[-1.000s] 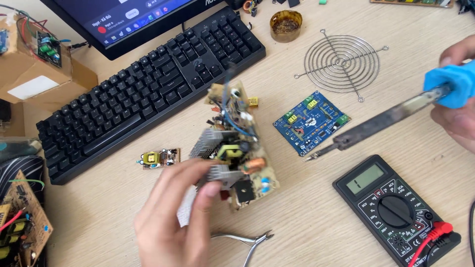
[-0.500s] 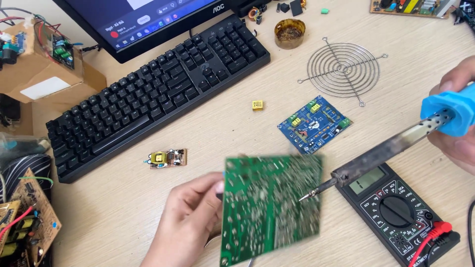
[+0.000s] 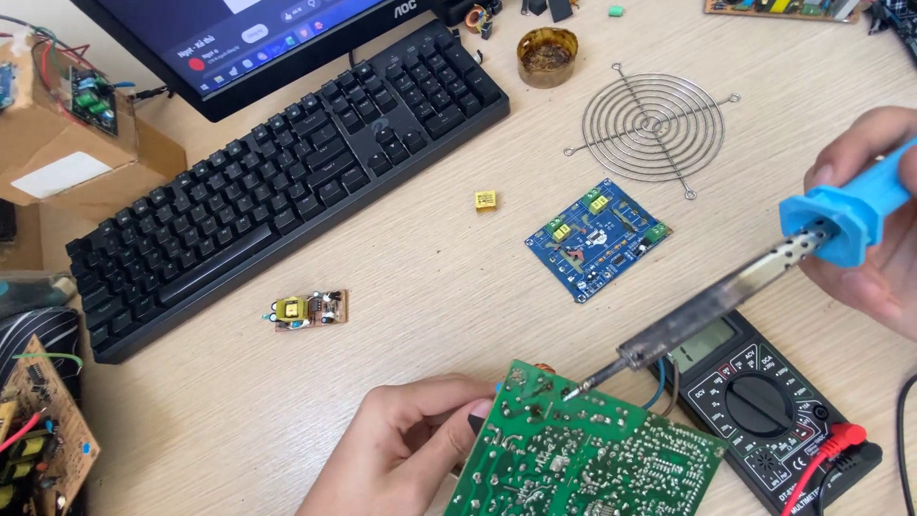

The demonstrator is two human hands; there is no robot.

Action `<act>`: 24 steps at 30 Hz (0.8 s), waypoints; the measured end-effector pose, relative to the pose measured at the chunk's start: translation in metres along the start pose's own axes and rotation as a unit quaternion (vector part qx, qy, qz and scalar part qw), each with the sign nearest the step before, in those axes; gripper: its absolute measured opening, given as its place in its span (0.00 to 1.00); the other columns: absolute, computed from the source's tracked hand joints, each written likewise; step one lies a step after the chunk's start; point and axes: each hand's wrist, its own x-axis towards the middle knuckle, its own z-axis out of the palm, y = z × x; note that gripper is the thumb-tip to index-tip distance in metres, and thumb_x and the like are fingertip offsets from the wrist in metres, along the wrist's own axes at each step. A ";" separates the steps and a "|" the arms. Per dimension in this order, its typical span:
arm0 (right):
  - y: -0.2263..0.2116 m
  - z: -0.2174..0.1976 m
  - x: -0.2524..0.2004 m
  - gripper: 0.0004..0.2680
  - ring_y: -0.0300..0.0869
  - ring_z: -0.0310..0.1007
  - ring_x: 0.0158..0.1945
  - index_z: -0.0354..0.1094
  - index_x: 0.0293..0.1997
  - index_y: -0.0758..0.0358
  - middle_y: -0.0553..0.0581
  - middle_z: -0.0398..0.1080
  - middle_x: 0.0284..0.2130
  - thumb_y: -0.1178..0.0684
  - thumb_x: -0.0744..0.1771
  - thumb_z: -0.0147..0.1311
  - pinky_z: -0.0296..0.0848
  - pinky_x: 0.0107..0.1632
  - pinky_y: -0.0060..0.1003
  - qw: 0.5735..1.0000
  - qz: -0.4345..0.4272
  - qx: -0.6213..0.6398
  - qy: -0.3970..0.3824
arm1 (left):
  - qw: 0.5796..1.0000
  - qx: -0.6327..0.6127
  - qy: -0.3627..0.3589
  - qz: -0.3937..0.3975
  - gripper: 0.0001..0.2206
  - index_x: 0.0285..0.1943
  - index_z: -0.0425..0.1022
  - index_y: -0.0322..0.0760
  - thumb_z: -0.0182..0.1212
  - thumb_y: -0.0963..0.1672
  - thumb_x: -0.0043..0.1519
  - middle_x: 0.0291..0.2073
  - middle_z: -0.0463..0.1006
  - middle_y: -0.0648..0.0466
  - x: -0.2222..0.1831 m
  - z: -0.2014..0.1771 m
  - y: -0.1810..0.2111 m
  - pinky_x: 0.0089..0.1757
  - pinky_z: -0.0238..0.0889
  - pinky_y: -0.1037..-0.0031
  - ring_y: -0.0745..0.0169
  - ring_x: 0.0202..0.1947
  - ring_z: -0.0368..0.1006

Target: Soldering and desoldering electronic components on a circuit board using a soldering iron and pliers.

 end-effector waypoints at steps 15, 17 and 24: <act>0.003 0.025 -0.003 0.16 0.36 0.68 0.11 0.71 0.52 0.72 0.58 0.72 0.21 0.43 0.77 0.63 0.60 0.10 0.25 0.999 0.005 -0.022 -0.030 | 0.989 -0.143 -0.043 -0.018 0.14 0.60 0.89 0.24 0.69 0.42 0.70 0.49 0.95 0.47 0.000 -0.003 -0.024 0.48 0.78 0.77 0.68 0.48 0.85; 0.002 0.021 -0.004 0.17 0.35 0.65 0.10 0.71 0.52 0.72 0.57 0.71 0.22 0.42 0.78 0.63 0.58 0.09 0.25 0.999 0.002 -0.023 -0.026 | 0.987 -0.157 -0.034 -0.009 0.13 0.59 0.89 0.24 0.70 0.41 0.70 0.48 0.95 0.45 0.000 -0.001 -0.027 0.49 0.78 0.76 0.67 0.47 0.86; 0.021 -0.091 0.001 0.13 0.61 0.64 0.27 0.67 0.50 0.79 0.79 0.63 0.28 0.58 0.63 0.49 0.65 0.31 0.50 0.959 0.151 -0.146 -0.190 | 0.993 -0.117 -0.002 0.014 0.16 0.58 0.88 0.26 0.69 0.46 0.71 0.42 0.90 0.52 0.001 -0.002 -0.013 0.46 0.74 0.75 0.68 0.44 0.82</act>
